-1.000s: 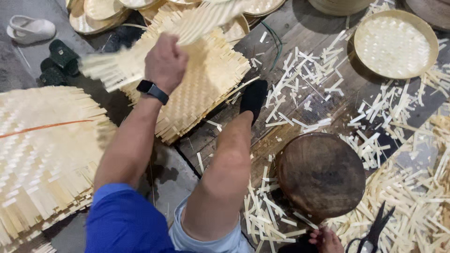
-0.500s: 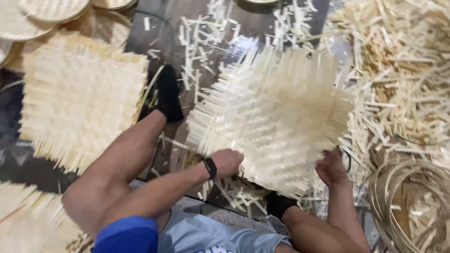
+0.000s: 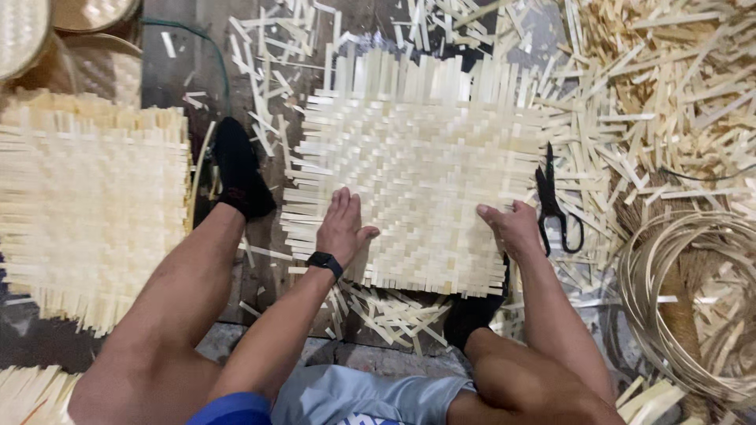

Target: The person sits on the floor and uses shears to trim the edges of a woven bamboo mat placed over a circular wooden frame. They repeatedly flip the basket, trim the excess material, and adjust the frame to create a finished basket.

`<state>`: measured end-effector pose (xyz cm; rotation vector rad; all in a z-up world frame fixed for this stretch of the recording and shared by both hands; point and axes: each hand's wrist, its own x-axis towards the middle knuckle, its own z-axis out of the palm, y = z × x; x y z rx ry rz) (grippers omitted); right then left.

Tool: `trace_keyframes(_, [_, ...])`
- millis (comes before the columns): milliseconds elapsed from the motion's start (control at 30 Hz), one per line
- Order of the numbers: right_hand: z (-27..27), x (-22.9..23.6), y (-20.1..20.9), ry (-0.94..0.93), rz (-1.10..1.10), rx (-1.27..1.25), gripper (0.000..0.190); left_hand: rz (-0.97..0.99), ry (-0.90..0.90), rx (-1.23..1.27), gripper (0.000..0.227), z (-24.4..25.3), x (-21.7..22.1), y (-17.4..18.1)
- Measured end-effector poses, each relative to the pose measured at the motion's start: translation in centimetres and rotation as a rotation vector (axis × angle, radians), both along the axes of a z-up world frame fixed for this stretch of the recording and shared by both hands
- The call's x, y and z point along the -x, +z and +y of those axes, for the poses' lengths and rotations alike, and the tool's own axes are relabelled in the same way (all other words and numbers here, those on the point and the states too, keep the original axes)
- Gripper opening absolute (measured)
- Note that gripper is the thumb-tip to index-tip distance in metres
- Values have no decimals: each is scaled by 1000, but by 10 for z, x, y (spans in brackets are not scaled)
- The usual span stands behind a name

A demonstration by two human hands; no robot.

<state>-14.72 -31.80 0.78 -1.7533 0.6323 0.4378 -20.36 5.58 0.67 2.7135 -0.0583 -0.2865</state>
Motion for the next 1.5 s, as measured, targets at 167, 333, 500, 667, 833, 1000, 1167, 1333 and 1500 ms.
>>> trace_keyframes(167, [3,0,-3,-78,-10,-119,31,-37,7,98,86,2,6,19])
trace_keyframes(333, [4,-6,-18,-211,-83,-192,37,4,-12,36,79,1,-1,26])
trace_keyframes(500, [12,-2,-11,-200,-165,-177,26,-5,-22,35,78,1,-15,22])
trace_keyframes(667, [15,-16,11,-73,-218,94,24,92,-89,-70,80,5,-43,27])
trace_keyframes(833, [26,-23,27,38,-233,157,28,156,-436,-115,85,-34,-20,40])
trace_keyframes(1000, [30,-27,45,57,-132,204,24,244,-561,-177,96,-49,-6,46])
trace_keyframes(1167, [30,-24,43,33,-106,223,24,261,-536,-174,91,-49,-8,43])
trace_keyframes(1333, [23,-18,29,58,-235,222,26,239,-497,-136,86,-50,-3,52])
trace_keyframes(1500, [23,-17,-13,-25,-240,267,61,15,-438,-72,60,-48,13,33])
